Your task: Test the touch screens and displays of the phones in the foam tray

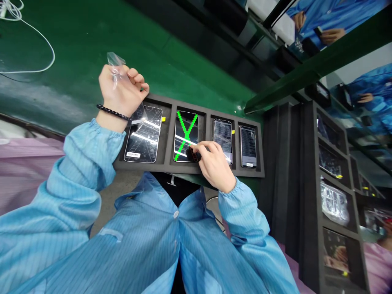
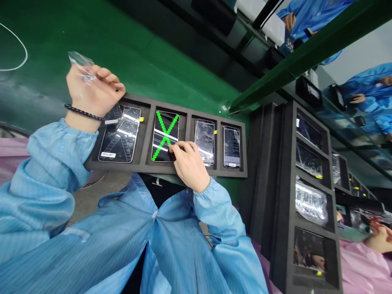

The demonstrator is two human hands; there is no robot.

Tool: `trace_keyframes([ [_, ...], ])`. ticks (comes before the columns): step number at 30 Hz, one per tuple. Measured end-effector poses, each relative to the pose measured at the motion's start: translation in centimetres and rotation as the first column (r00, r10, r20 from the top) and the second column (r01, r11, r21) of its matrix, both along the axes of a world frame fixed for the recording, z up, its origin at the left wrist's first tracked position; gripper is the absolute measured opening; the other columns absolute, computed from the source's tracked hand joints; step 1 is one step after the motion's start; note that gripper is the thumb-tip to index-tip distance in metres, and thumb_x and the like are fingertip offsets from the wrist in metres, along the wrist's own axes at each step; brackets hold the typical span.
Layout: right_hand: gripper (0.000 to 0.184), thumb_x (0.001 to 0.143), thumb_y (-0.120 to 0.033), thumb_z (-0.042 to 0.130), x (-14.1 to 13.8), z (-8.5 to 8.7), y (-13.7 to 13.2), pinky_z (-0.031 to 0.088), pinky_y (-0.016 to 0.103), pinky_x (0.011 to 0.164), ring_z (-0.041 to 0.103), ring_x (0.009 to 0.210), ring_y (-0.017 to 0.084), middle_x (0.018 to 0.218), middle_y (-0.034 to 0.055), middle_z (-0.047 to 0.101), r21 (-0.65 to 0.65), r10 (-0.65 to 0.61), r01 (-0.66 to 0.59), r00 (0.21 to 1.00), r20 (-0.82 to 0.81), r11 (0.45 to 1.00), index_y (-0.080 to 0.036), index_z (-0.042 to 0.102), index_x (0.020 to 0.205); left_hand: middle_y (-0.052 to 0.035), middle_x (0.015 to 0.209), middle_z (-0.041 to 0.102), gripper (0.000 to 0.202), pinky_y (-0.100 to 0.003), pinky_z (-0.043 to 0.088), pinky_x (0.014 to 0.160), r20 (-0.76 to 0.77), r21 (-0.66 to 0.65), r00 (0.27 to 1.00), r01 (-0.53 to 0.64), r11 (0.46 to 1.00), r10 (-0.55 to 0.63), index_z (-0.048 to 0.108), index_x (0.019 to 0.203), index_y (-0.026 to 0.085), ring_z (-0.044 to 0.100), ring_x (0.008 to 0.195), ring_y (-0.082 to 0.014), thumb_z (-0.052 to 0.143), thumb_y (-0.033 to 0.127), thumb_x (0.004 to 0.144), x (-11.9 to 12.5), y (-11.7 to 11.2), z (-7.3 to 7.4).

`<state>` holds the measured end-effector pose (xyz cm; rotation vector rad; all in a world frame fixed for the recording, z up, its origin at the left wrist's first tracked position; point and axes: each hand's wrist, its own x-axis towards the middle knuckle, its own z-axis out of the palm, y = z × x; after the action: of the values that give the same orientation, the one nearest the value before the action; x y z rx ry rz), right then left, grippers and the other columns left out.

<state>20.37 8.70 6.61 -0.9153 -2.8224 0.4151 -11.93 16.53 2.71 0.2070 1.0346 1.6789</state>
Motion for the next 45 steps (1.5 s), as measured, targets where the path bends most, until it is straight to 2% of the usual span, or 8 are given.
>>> trace_keyframes([
  [8, 0.043, 0.086, 0.001, 0.036, 1.7, 0.5, -2.3, 0.046, 0.047, 0.102, 0.059, 0.111, 0.026, 0.109, 0.0117, 0.069, 0.002, -0.017, 0.017, 1.0, 0.015, 1.0, -0.017, 0.056, 0.121, 0.0043, 0.062, 0.029, 0.05, -0.022, 0.04, 0.062, -0.073, 0.033, 0.997, 0.042, 0.999, -0.04, 0.012, 0.068, 0.021, 0.03, 0.063, -0.007, 0.059, 0.029, 0.087, -0.3, 0.0, -0.4],
  [17, 0.028, 0.087, -0.002, 0.041, 2.2, 1.8, -2.2, 0.049, 0.042, 0.094, 0.062, 0.096, 0.025, 0.094, 0.0099, 0.071, 0.06, -0.01, 0.007, 0.998, 0.06, 0.998, -0.017, 0.061, 0.099, 0.0074, 0.057, 0.026, 0.036, -0.023, 0.033, 0.056, -0.096, -0.05, 0.994, -0.055, 0.997, 0.05, 0.019, 0.068, 0.022, 0.028, 0.053, -0.0054, 0.046, 0.02, 0.091, 0.9, 0.2, 1.1],
  [22, 0.024, 0.094, -0.011, 0.043, 2.4, 3.1, -1.9, 0.05, 0.037, 0.084, 0.065, 0.087, 0.022, 0.093, 0.0051, 0.072, -0.048, -0.237, 0.232, 0.955, -0.179, 0.972, -0.022, 0.064, 0.101, 0.0054, 0.059, 0.045, 0.025, -0.022, 0.033, 0.054, -0.32, 0.199, 0.931, -0.118, 0.973, 0.178, 0.041, 0.068, 0.019, 0.043, 0.056, -0.0055, 0.062, 0.018, 0.082, 5.1, -4.9, 3.9],
  [24, 0.021, 0.095, -0.015, 0.045, 1.9, 3.4, -2.2, 0.051, 0.036, 0.086, 0.067, 0.09, 0.02, 0.097, 0.0043, 0.074, -0.175, -0.303, 0.257, 0.891, -0.338, 0.951, -0.023, 0.064, 0.101, 0.0028, 0.059, 0.053, 0.014, -0.025, 0.04, 0.056, -0.522, 0.325, 0.837, 0.019, 0.946, 0.162, 0.053, 0.07, 0.018, 0.052, 0.057, -0.0087, 0.061, 0.019, 0.082, 7.5, -8.5, 5.3],
  [28, 0.024, 0.093, -0.03, 0.057, 0.2, 3.0, -2.9, 0.053, 0.035, 0.093, 0.066, 0.108, 0.02, 0.117, 0.0056, 0.071, -0.532, -0.384, 0.034, 0.731, -0.564, 0.846, -0.023, 0.064, 0.114, 0.0025, 0.074, 0.067, 0.007, -0.024, 0.053, 0.065, -0.871, 0.244, 0.481, 0.249, 0.937, 0.1, 0.064, 0.082, 0.022, 0.064, 0.066, -0.0093, 0.061, 0.022, 0.089, 11.8, -14.5, 6.3],
  [34, 0.046, 0.077, -0.046, 0.077, -1.1, 2.0, -3.8, 0.056, 0.032, 0.082, 0.068, 0.1, 0.02, 0.115, 0.0055, 0.072, -0.738, -0.484, -0.183, 0.65, -0.587, 0.65, -0.023, 0.066, 0.116, 0.0041, 0.084, 0.073, 0.012, -0.021, 0.057, 0.073, -0.959, 0.245, 0.195, 0.202, 0.948, 0.207, 0.068, 0.091, 0.025, 0.068, 0.074, -0.0091, 0.071, 0.016, 0.083, 14.4, -16.1, 4.3],
  [40, 0.021, 0.082, -0.04, 0.073, -0.2, 1.5, -4.1, 0.051, 0.027, 0.07, 0.062, 0.075, 0.014, 0.081, 0.0006, 0.069, -0.793, -0.609, -0.079, 0.597, -0.523, 0.604, -0.02, 0.07, 0.088, 0.005, 0.077, 0.071, 0.008, -0.017, 0.053, 0.062, -0.969, 0.23, 0.136, 0.209, 0.95, 0.204, 0.067, 0.088, 0.022, 0.062, 0.062, -0.0057, 0.071, 0.016, 0.083, 15.6, -16.8, 3.6],
  [45, 0.034, 0.089, -0.052, 0.066, 1.1, 1.2, -3.0, 0.047, 0.025, 0.068, 0.054, 0.07, 0.011, 0.078, -0.0016, 0.06, -0.817, -0.499, -0.213, 0.701, -0.509, 0.535, -0.019, 0.062, 0.081, 0.0044, 0.073, 0.069, 0.004, -0.016, 0.047, 0.051, -0.981, 0.183, 0.116, 0.245, 0.952, 0.159, 0.067, 0.084, 0.022, 0.056, 0.054, -0.0048, 0.07, 0.02, 0.085, 15.6, -17.8, 3.5],
])
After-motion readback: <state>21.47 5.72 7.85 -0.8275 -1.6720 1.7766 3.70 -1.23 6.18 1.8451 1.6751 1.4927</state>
